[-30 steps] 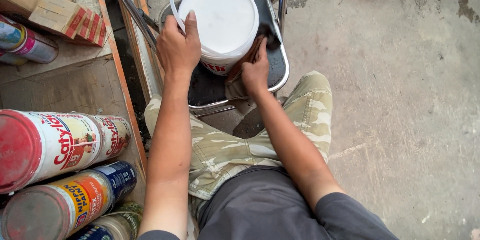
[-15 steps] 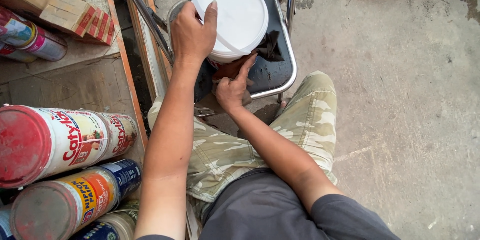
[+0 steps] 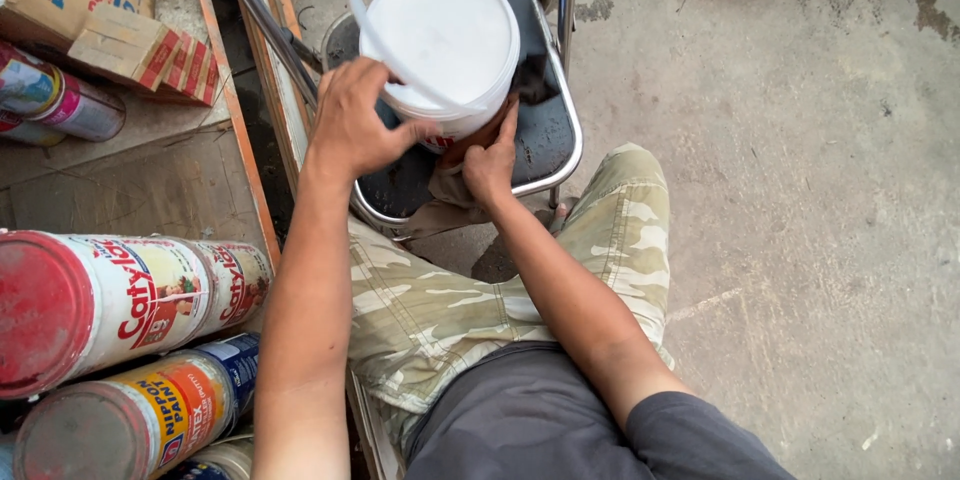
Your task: The person wipes the exterior and rim of a white plastic paint bucket with a cloth, then places the bucket onto a wooden shelf alongside other buckets.
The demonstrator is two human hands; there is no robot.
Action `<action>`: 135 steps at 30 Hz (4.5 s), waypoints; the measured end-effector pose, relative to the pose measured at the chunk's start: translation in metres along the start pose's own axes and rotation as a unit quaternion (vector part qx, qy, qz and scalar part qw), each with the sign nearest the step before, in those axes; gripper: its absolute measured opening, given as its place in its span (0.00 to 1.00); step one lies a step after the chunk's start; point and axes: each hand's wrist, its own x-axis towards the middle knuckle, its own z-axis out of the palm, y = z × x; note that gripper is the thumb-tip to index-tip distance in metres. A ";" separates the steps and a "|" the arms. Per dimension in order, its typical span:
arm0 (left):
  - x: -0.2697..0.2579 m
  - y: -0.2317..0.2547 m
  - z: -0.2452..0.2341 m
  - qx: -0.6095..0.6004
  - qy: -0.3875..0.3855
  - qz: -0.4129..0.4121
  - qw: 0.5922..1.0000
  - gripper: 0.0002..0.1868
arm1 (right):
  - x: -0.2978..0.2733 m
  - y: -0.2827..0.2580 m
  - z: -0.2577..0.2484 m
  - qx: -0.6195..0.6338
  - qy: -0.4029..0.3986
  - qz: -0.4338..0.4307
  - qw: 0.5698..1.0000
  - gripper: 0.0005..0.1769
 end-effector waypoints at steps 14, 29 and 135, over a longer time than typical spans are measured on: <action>-0.004 -0.058 0.069 0.132 0.195 0.192 0.953 0.21 | 0.050 0.018 -0.042 -0.150 -0.155 0.069 0.974 0.50; 0.029 -0.023 0.122 0.248 0.320 0.201 0.892 0.22 | 0.022 0.034 0.009 -0.179 0.022 -0.268 0.946 0.50; 0.090 -0.068 0.027 0.126 0.297 0.061 0.945 0.09 | 0.124 0.013 -0.070 -0.138 -0.085 0.045 0.986 0.34</action>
